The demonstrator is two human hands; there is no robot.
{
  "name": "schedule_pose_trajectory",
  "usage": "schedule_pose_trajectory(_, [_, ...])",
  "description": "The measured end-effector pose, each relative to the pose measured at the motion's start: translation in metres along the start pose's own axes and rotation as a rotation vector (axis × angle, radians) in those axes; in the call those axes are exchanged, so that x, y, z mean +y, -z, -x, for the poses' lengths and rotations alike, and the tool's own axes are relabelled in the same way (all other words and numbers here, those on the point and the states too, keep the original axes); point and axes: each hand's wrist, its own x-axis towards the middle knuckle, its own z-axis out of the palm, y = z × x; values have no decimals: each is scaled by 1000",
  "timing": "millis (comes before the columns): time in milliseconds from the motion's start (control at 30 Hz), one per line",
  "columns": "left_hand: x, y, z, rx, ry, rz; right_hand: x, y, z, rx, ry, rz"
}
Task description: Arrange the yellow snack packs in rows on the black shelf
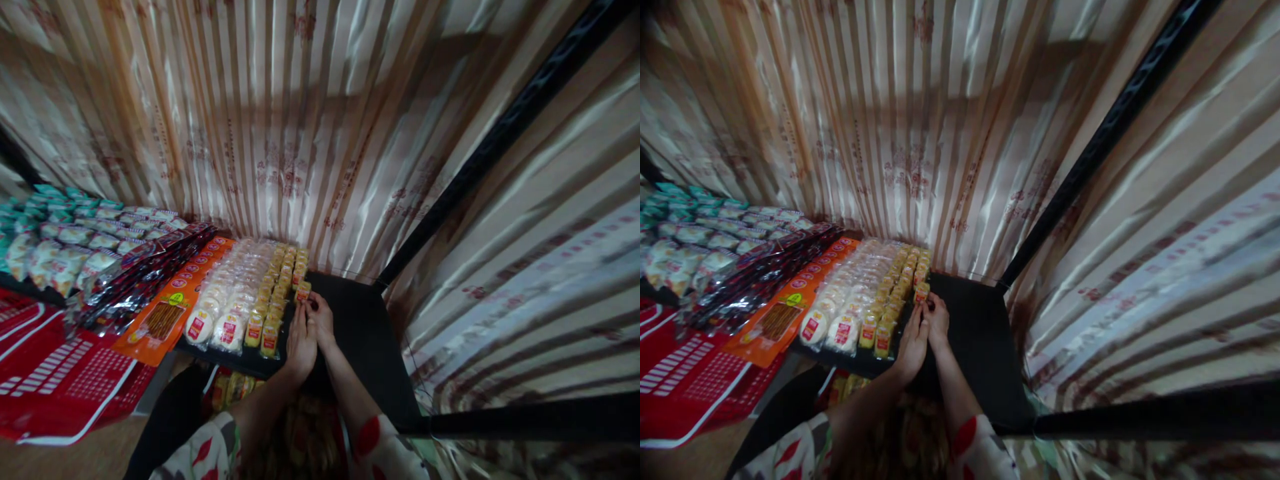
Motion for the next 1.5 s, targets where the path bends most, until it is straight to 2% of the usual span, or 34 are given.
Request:
schedule_pose_trajectory(267, [-1,1,-25,-2,61,38,-4,-8,-19,29,33,118])
schedule_pose_trajectory(433, [-3,0,-32,17,59,77,2,-17,-21,27,16,-10])
schedule_pose_trajectory(500, [-5,0,-35,16,52,92,2,-19,-20,67,8,-31])
schedule_pose_trajectory(600, [-6,1,-39,3,45,115,-1,-20,-16,127,18,64])
schedule_pose_trajectory(767, [-6,-2,-43,26,27,147,-7,-19,-13,118,45,158])
schedule_pose_trajectory(900, [-5,-4,-43,68,35,156,-5,-19,-16,107,26,123])
schedule_pose_trajectory(1133, [2,0,-41,59,45,127,6,-18,-16,75,20,-18])
schedule_pose_trajectory(1333, [-1,1,-33,52,54,64,5,-15,-5,85,-31,-46])
schedule_pose_trajectory(1500, [-9,6,-15,63,52,56,-3,-2,15,104,-78,-44])
